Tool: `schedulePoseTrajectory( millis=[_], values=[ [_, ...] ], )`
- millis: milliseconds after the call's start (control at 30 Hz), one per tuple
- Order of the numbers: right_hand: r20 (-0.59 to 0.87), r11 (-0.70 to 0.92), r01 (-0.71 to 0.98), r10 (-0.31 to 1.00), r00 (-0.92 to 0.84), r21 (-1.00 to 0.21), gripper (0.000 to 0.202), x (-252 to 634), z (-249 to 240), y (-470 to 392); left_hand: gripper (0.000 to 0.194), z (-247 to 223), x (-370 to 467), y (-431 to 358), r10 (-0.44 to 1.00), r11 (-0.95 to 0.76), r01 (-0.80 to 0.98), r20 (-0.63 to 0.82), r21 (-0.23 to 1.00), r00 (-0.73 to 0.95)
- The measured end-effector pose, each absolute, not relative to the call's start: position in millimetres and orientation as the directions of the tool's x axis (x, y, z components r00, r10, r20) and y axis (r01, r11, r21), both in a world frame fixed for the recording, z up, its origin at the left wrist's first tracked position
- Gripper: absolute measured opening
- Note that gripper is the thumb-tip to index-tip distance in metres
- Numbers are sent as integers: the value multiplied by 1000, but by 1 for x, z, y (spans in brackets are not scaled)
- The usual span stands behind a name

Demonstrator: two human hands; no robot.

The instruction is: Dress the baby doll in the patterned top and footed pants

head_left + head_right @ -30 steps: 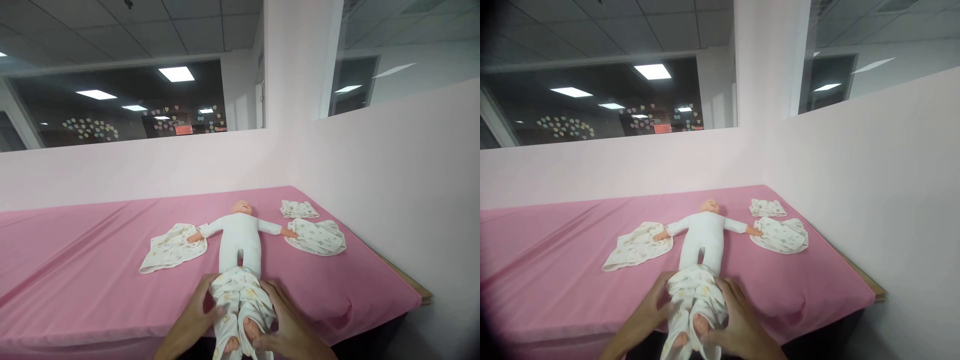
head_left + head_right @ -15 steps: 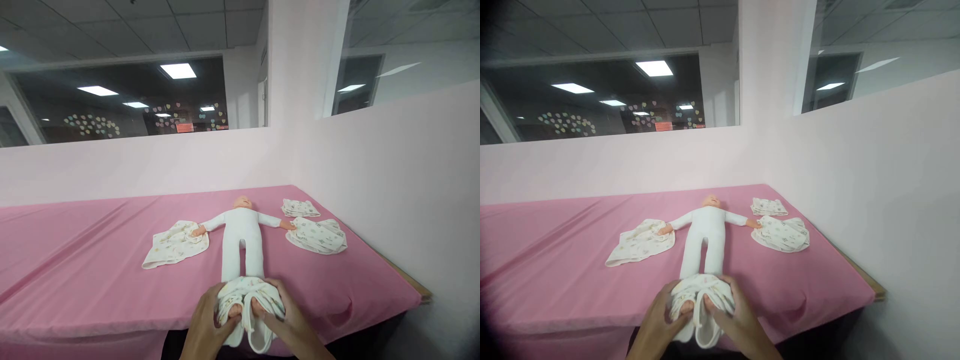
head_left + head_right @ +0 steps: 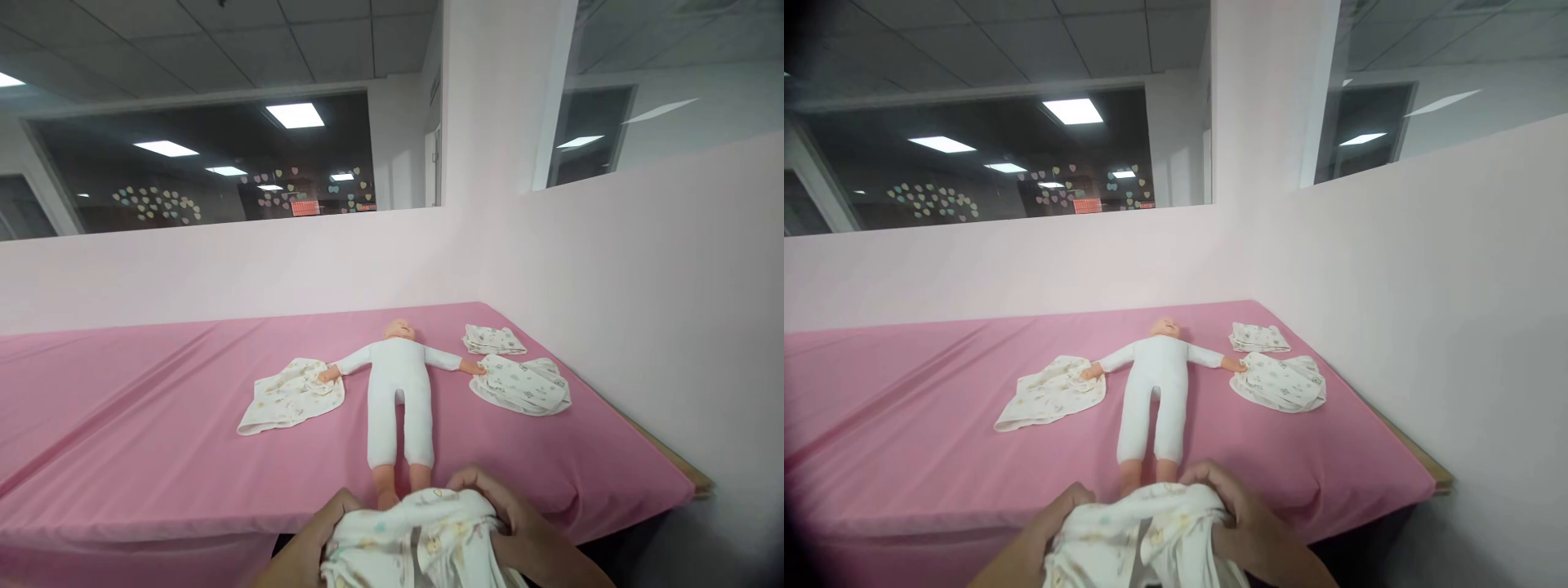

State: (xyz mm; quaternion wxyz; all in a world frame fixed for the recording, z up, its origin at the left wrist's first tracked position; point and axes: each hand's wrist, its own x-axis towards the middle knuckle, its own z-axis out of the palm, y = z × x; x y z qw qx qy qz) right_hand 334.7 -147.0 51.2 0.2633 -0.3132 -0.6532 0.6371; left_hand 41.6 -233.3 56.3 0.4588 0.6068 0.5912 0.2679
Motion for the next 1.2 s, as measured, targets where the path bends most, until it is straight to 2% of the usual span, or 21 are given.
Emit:
schedulePoseTrajectory(
  millis=[67, 133, 233, 333, 433, 500, 600, 667, 733, 800, 967, 1067, 1200],
  values=[
    [-69, 68, 157, 682, -728, -985, 40, 345, 67, -150, 38, 72, 32, -241, 944, 128, 596, -281, 793, 172],
    [-119, 162, 269, 606, -787, -949, 53, 355, 88, -155, 37, 90, 22, -245, 920, 20, 676, -278, 737, 276],
    [-207, 326, 428, 539, -817, -843, 68, 363, 124, -165, 30, 122, 11, -248, 806, -291, 626, -168, 724, 568],
    [-197, 398, 458, 546, -815, -795, 69, 364, 158, -172, 30, 152, 6, -248, 730, -463, 565, -67, 683, 680],
    [-59, 466, 415, 608, -792, -781, 49, 361, 180, -172, 21, 174, 2, -247, 816, -441, 632, -9, 637, 578],
    [83, 528, 399, 673, -735, -750, 32, 357, 191, -169, 15, 182, -2, -243, 886, -405, 655, 97, 638, 453],
    [281, 594, 410, 745, -606, -692, 19, 346, 205, -165, 8, 189, -3, -234, 913, -408, 577, 293, 707, 285],
    [348, 592, 420, 777, -525, -688, 16, 337, 211, -166, 8, 190, 3, -230, 909, -415, 504, 363, 758, 203],
    [349, 549, 401, 810, -472, -733, 16, 327, 212, -170, 11, 190, 16, -228, 917, -398, 458, 358, 795, 177],
    [319, 495, 346, 832, -454, -797, 17, 315, 208, -179, 14, 190, 34, -231, 924, -380, 439, 312, 814, 220],
    [243, 419, 197, 783, -572, -886, 12, 290, 183, -198, 14, 182, 80, -239, 883, -394, 428, 207, 813, 421],
    [214, 396, 207, 787, -579, -895, 13, 284, 171, -201, 14, 172, 91, -237, 893, -373, 416, 198, 829, 405],
    [154, 346, 225, 790, -593, -911, 23, 283, 162, -200, 23, 162, 92, -233, 912, -337, 407, 188, 849, 364]
  ],
)
